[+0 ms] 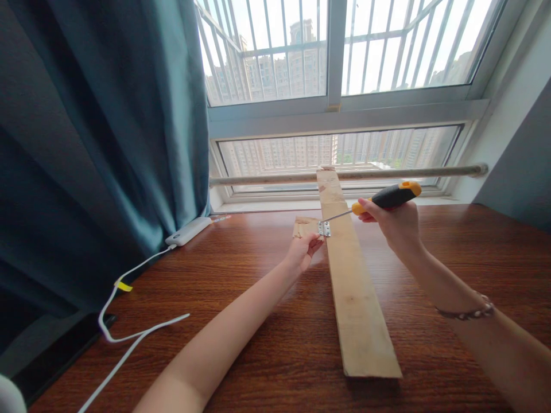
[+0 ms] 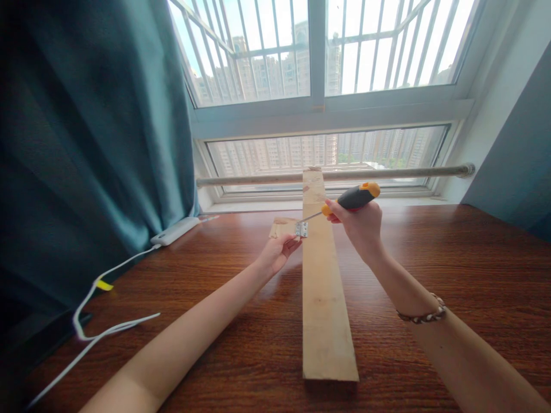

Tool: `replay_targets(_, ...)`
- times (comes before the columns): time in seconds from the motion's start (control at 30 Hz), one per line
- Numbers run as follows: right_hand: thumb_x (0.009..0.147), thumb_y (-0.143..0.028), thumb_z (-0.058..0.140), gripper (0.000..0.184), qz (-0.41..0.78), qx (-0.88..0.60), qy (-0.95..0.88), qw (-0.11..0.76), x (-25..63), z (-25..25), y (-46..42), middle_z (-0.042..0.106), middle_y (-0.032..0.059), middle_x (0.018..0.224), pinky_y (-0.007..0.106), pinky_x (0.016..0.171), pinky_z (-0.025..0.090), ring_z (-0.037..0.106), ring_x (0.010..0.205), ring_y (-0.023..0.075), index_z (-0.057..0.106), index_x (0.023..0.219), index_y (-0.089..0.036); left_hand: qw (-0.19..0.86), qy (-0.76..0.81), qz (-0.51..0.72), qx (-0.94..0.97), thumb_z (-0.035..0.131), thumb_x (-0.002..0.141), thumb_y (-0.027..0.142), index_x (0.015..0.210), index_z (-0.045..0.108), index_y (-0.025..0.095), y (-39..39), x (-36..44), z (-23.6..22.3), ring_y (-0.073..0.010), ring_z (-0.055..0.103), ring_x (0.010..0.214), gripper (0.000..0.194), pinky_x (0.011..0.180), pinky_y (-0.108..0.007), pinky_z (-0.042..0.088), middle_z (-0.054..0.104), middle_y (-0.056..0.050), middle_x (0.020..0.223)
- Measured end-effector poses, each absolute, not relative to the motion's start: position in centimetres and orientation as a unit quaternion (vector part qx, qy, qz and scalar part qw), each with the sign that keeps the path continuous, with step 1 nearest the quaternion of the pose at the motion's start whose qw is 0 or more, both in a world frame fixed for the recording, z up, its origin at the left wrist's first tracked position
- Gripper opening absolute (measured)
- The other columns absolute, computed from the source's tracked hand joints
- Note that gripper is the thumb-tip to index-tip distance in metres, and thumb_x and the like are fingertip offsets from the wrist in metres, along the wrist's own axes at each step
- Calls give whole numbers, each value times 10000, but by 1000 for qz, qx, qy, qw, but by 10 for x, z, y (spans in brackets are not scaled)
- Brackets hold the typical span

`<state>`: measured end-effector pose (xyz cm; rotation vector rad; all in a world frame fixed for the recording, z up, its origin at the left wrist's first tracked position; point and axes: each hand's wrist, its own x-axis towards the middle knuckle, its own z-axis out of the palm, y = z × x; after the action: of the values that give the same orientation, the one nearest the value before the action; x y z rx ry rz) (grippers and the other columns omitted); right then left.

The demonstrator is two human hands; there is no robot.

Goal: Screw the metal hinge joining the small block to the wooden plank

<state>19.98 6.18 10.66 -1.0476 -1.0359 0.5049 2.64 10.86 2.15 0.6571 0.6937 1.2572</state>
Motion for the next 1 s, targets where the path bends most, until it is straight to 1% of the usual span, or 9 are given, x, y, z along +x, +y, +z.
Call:
replay_targets(0.1, 561, -356, 782, 294, 226, -467, -463, 719, 201, 104, 65, 674, 68, 621, 299, 482, 583, 648, 518, 205, 656, 674, -115, 700, 315, 572, 289, 578, 675, -27, 871, 632, 105, 110, 27, 21, -131, 639, 698, 243, 719, -246, 520, 690, -78, 831)
replay_targets(0.33, 568, -356, 775, 298, 241, -481, -474, 697, 204, 97, 70, 670, 72, 634, 301, 490, 577, 650, 537, 210, 660, 694, -112, 696, 328, 575, 278, 577, 667, -46, 848, 629, 98, 111, 28, 21, -125, 636, 669, 237, 678, -224, 524, 689, -70, 782)
replay_targets(0.4, 567, -348, 775, 298, 265, -476, -473, 692, 203, 99, 69, 674, 71, 654, 280, 472, 563, 644, 530, 194, 654, 703, -113, 695, 325, 577, 281, 578, 667, -49, 859, 631, 96, 111, 28, 21, -127, 638, 681, 246, 679, -223, 526, 691, -74, 798)
replay_targets(0.5, 562, -302, 779, 324, 330, -437, -487, 680, 203, 105, 65, 690, 66, 759, 250, 473, 548, 640, 537, 163, 631, 794, -131, 697, 322, 574, 285, 583, 663, -50, 860, 633, 101, 111, 28, 21, -128, 640, 694, 254, 683, -223, 529, 693, -77, 824)
replay_targets(0.6, 523, -259, 800, 386, 385, -399, -498, 667, 205, 110, 62, 693, 52, 823, 263, 556, 568, 655, 610, 163, 601, 837, -155, 699, 320, 575, 280, 588, 653, -53, 841, 632, 106, 111, 27, 21, -129, 640, 694, 250, 676, -219, 529, 693, -76, 820)
replay_targets(0.7, 478, -207, 816, 440, 434, -377, -513, 638, 209, 114, 60, 692, 57, 858, 314, 683, 578, 671, 732, 202, 604, 859, -153, 699, 316, 577, 280, 584, 651, -54, 839, 631, 106, 111, 27, 21, -129, 641, 706, 251, 673, -212, 526, 693, -74, 823)
replay_targets(0.77, 467, -192, 816, 438, 448, -373, -520, 624, 209, 114, 59, 692, 65, 873, 339, 722, 576, 673, 747, 215, 616, 853, -144, 700, 313, 577, 282, 587, 649, -49, 833, 631, 108, 111, 27, 20, -130, 642, 717, 245, 680, -211, 523, 692, -72, 823)
replay_targets(0.87, 503, -229, 803, 324, 400, -400, -506, 651, 205, 109, 60, 695, 75, 812, 338, 689, 588, 676, 699, 218, 637, 762, -128, 696, 321, 577, 282, 600, 645, -39, 806, 629, 113, 110, 27, 20, -126, 638, 702, 224, 682, -212, 521, 689, -62, 789)
replay_targets(1.0, 546, -306, 786, 253, 296, -450, -453, 710, 200, 100, 66, 676, 57, 648, 326, 553, 601, 662, 578, 215, 643, 668, -136, 690, 323, 581, 285, 602, 643, -36, 813, 628, 117, 110, 27, 20, -118, 632, 690, 231, 683, -211, 522, 684, -49, 769)
